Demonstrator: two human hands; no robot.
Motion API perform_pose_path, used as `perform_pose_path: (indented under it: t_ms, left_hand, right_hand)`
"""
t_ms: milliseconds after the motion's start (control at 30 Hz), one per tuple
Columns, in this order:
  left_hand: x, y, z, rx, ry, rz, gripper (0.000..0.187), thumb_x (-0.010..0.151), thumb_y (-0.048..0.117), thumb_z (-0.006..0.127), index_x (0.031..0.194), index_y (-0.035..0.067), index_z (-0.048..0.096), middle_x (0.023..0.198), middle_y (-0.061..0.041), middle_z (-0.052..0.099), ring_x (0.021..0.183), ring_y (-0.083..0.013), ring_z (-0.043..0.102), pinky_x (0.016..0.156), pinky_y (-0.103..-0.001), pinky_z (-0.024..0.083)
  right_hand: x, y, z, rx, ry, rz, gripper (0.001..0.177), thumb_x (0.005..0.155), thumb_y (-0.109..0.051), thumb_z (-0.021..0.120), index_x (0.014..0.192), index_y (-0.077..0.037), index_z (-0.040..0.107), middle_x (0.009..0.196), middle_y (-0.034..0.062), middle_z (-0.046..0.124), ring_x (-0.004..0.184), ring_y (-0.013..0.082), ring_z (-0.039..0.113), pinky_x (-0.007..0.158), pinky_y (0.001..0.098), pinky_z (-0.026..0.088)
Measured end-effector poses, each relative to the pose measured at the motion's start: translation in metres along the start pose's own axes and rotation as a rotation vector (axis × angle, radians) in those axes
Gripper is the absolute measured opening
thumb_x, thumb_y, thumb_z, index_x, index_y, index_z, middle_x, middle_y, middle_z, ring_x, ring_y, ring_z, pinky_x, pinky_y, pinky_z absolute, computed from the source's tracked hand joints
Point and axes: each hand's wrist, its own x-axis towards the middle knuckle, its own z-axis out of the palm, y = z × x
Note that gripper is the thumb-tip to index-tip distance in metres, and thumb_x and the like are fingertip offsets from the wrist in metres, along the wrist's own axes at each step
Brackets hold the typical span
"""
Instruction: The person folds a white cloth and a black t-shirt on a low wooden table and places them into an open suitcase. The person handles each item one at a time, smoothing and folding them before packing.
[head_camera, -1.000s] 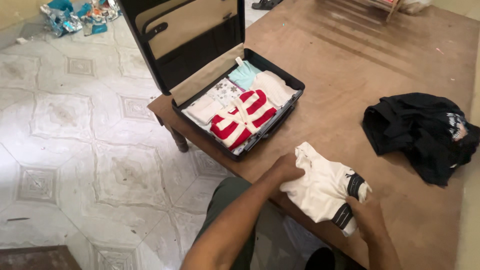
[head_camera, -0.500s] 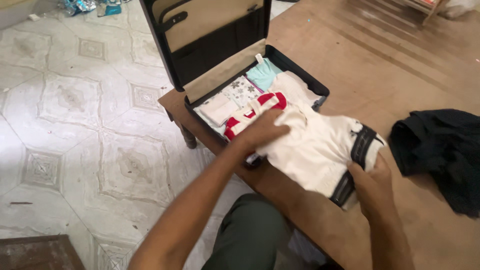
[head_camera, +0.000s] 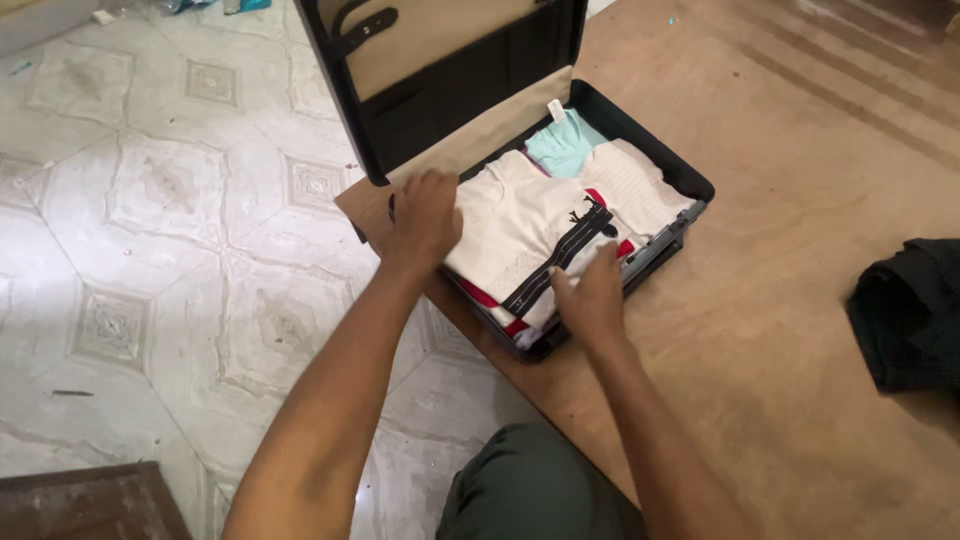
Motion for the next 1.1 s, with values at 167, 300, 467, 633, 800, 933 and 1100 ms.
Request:
perform_pose_path:
  t_ms: [167, 300, 467, 633, 800, 933, 1100]
  left_hand:
    - [-0.042, 0.012, 0.022, 0.060, -0.157, 0.038, 0.026, 0.082, 0.022, 0.073, 0.100, 0.003, 0.068, 0.110, -0.017, 0.064, 0.113, -0.0357, 0.058, 0.101, -0.054, 0.040]
    - [-0.057, 0.031, 0.029, 0.164, -0.095, 0.005, 0.031, 0.089, 0.026, 0.069, 0.109, 0.003, 0.069, 0.121, -0.017, 0.065, 0.120, -0.0341, 0.057, 0.111, -0.060, 0.034]
    - [-0.075, 0.065, 0.030, 0.073, -0.184, -0.037, 0.045, 0.091, 0.030, 0.066, 0.122, -0.001, 0.065, 0.135, -0.022, 0.061, 0.127, -0.0368, 0.054, 0.114, -0.063, 0.029]
    - [-0.097, 0.115, 0.031, 0.048, -0.162, 0.061, 0.052, 0.088, 0.038, 0.067, 0.124, 0.002, 0.065, 0.140, -0.027, 0.056, 0.131, -0.0446, 0.048, 0.109, -0.064, 0.031]
    - [-0.111, 0.163, 0.026, -0.078, -0.348, 0.149, 0.060, 0.089, 0.039, 0.069, 0.131, -0.002, 0.059, 0.137, -0.021, 0.057, 0.131, -0.0370, 0.051, 0.112, -0.066, 0.031]
    - [-0.108, 0.193, 0.013, 0.039, -0.481, 0.106, 0.082, 0.078, 0.039, 0.076, 0.141, -0.008, 0.051, 0.140, -0.022, 0.054, 0.132, -0.0369, 0.051, 0.111, -0.061, 0.035]
    - [-0.106, 0.229, -0.001, 0.312, -0.508, 0.185, 0.080, 0.077, 0.043, 0.076, 0.135, -0.007, 0.053, 0.149, -0.031, 0.046, 0.139, -0.0441, 0.040, 0.114, -0.063, 0.026]
  right_hand:
    - [-0.048, -0.009, 0.003, -0.499, -0.049, -0.202, 0.070, 0.079, -0.023, 0.078, 0.136, 0.008, 0.051, 0.145, 0.0312, 0.047, 0.131, 0.0455, 0.044, 0.104, 0.0585, 0.037]
    - [-0.061, -0.017, -0.005, -0.621, -0.147, -0.297, 0.040, 0.087, -0.033, 0.071, 0.107, 0.002, 0.070, 0.130, 0.0196, 0.060, 0.131, 0.0412, 0.047, 0.107, 0.0641, 0.034]
    - [-0.066, -0.008, -0.018, -0.485, -0.323, -0.336, 0.024, 0.095, -0.027, 0.065, 0.093, -0.005, 0.076, 0.115, 0.0104, 0.069, 0.129, 0.0399, 0.052, 0.114, 0.0561, 0.037]
    - [-0.109, 0.007, -0.042, -0.203, -0.102, -0.399, 0.041, 0.093, -0.020, 0.065, 0.126, 0.004, 0.062, 0.135, 0.0242, 0.058, 0.130, 0.0435, 0.052, 0.113, 0.0501, 0.039]
    - [-0.153, 0.029, -0.074, -0.395, -0.207, -0.066, 0.053, 0.095, -0.028, 0.065, 0.140, -0.004, 0.050, 0.141, 0.0223, 0.052, 0.133, 0.0412, 0.050, 0.111, 0.0522, 0.040]
    - [-0.191, 0.055, -0.101, -0.701, -0.222, 0.029, 0.065, 0.093, -0.038, 0.062, 0.146, -0.006, 0.043, 0.152, 0.0193, 0.041, 0.140, 0.0400, 0.038, 0.111, 0.0625, 0.030]
    - [-0.210, 0.093, -0.132, -0.791, -0.202, 0.339, 0.076, 0.096, -0.053, 0.053, 0.155, -0.010, 0.032, 0.162, 0.0177, 0.027, 0.149, 0.0390, 0.023, 0.117, 0.0630, 0.019]
